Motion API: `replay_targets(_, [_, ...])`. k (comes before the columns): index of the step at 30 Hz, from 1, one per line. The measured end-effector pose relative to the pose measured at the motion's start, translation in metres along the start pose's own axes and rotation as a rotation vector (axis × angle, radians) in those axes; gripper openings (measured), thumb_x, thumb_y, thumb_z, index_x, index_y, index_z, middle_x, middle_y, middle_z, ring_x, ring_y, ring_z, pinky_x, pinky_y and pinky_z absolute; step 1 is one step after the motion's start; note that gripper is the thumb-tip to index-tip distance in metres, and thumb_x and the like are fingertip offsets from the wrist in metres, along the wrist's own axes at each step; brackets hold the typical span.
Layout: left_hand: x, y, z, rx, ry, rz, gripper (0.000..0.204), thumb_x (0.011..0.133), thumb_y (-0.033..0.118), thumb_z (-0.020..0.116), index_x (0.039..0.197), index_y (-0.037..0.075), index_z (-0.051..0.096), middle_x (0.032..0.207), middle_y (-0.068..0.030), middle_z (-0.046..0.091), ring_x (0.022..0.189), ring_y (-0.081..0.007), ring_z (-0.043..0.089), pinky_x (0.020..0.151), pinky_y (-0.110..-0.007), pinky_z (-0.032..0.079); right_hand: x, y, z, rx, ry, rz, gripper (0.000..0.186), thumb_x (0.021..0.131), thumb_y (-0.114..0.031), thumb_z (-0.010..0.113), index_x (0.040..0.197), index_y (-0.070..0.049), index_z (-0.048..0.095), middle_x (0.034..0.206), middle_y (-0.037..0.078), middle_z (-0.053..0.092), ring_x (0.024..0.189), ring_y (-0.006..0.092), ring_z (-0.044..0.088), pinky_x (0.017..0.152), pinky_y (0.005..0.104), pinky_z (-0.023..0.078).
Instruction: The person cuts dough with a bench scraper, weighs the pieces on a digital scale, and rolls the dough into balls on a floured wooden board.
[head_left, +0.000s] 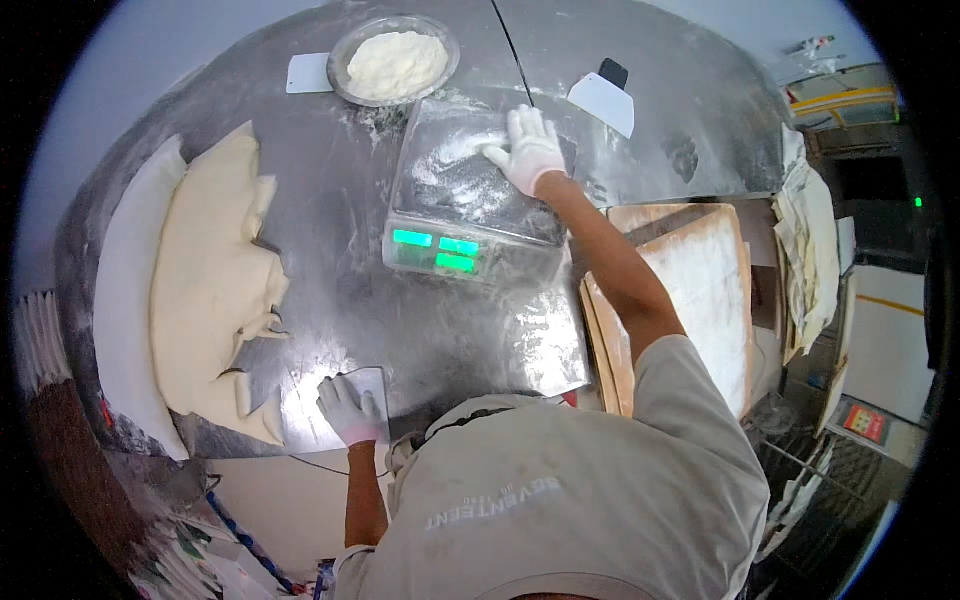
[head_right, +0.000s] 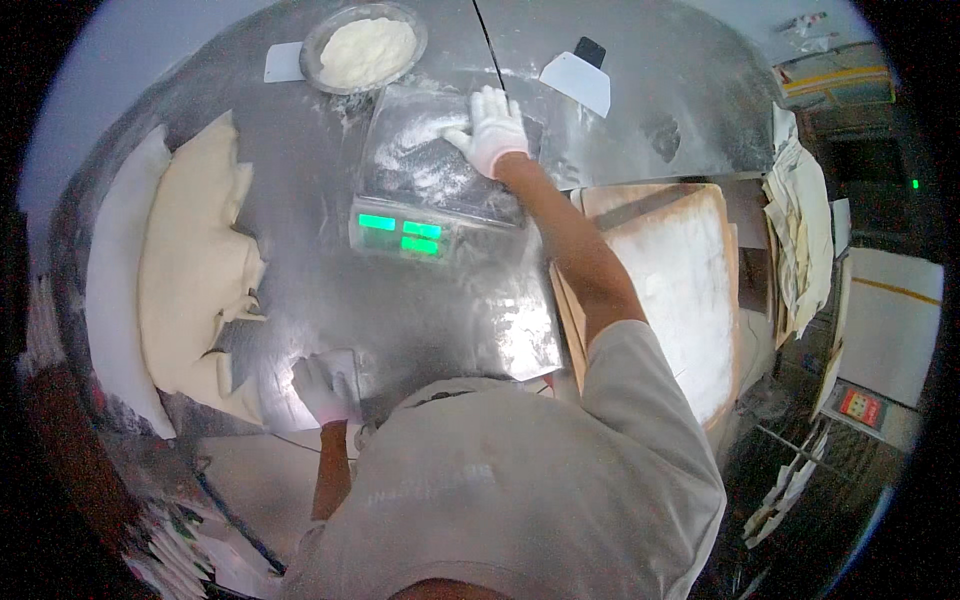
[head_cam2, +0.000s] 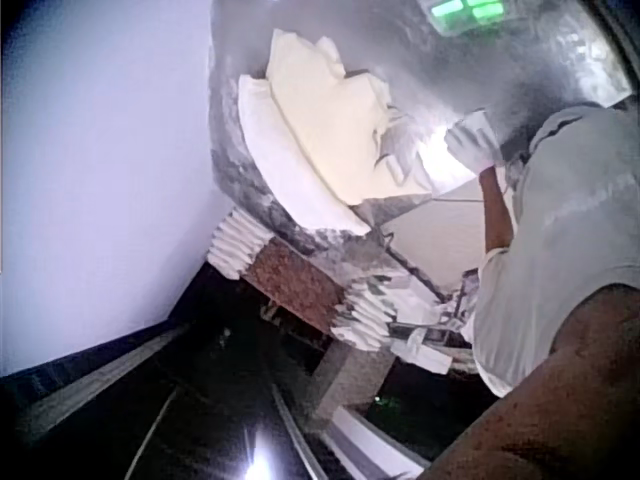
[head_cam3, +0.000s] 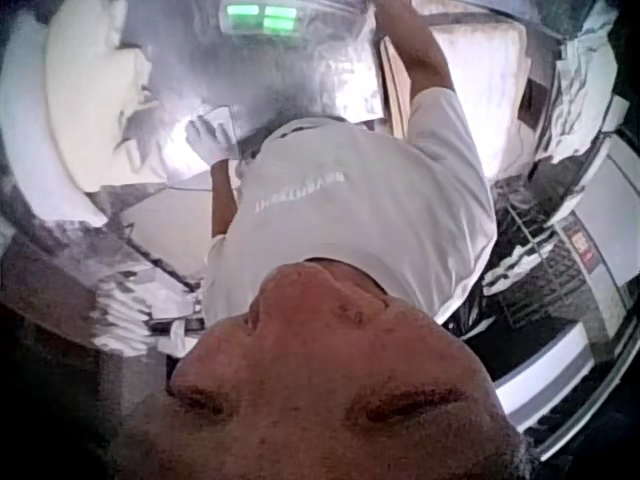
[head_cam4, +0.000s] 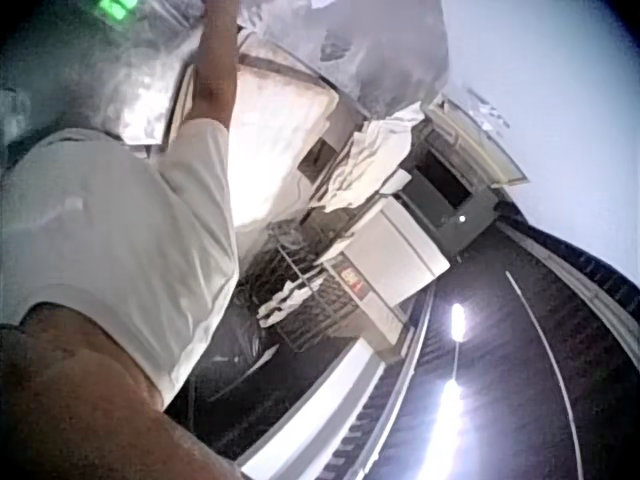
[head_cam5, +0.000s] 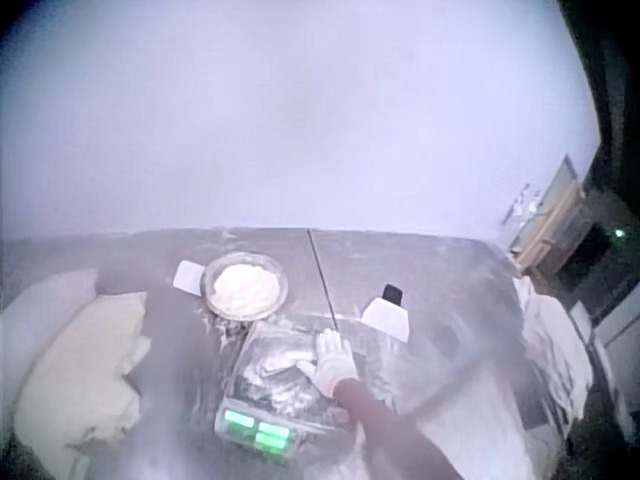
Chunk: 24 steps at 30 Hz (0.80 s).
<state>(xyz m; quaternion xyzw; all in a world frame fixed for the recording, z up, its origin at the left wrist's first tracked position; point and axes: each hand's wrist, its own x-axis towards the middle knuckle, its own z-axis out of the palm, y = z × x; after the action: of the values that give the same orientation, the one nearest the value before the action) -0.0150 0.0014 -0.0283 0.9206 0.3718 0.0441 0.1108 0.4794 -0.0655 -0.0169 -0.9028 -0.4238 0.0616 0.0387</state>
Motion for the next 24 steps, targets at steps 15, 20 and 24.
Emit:
replay_targets(15, [-0.024, -0.037, 0.009, 0.093, 0.314, -0.195, 0.053, 0.076, 0.022, 0.061, 0.121, -0.004, 0.049, 0.114, -0.0257, 0.049, 0.105, -0.0445, 0.046, 0.09, -0.051, 0.036, -0.182, -0.036, 0.036, 0.457, 0.399, -0.354, 0.06, 0.08, -0.025, 0.061, 0.129, 0.007, 0.046, 0.13, 0.028, 0.049, 0.121, 0.0429, 0.047, 0.104, 0.0469, 0.036])
replay_targets(20, [-0.03, -0.037, 0.015, 0.137, 0.306, -0.22, 0.054, 0.076, 0.023, 0.061, 0.121, -0.004, 0.049, 0.115, -0.0254, 0.048, 0.107, -0.0437, 0.046, 0.092, -0.051, 0.036, -0.239, -0.057, 0.07, 0.527, 0.28, -0.33, 0.058, 0.083, -0.025, 0.06, 0.131, 0.005, 0.046, 0.134, 0.026, 0.046, 0.124, 0.0403, 0.045, 0.105, 0.0473, 0.034])
replay_targets(24, [-0.027, -0.029, 0.007, 0.05, 0.183, -0.275, 0.056, 0.076, 0.024, 0.062, 0.122, -0.005, 0.048, 0.118, -0.026, 0.048, 0.111, -0.0436, 0.045, 0.095, -0.051, 0.035, -0.285, -0.081, 0.113, 0.446, 0.099, -0.123, 0.058, 0.083, -0.025, 0.06, 0.132, 0.003, 0.046, 0.135, 0.024, 0.046, 0.126, 0.0381, 0.043, 0.107, 0.0464, 0.033])
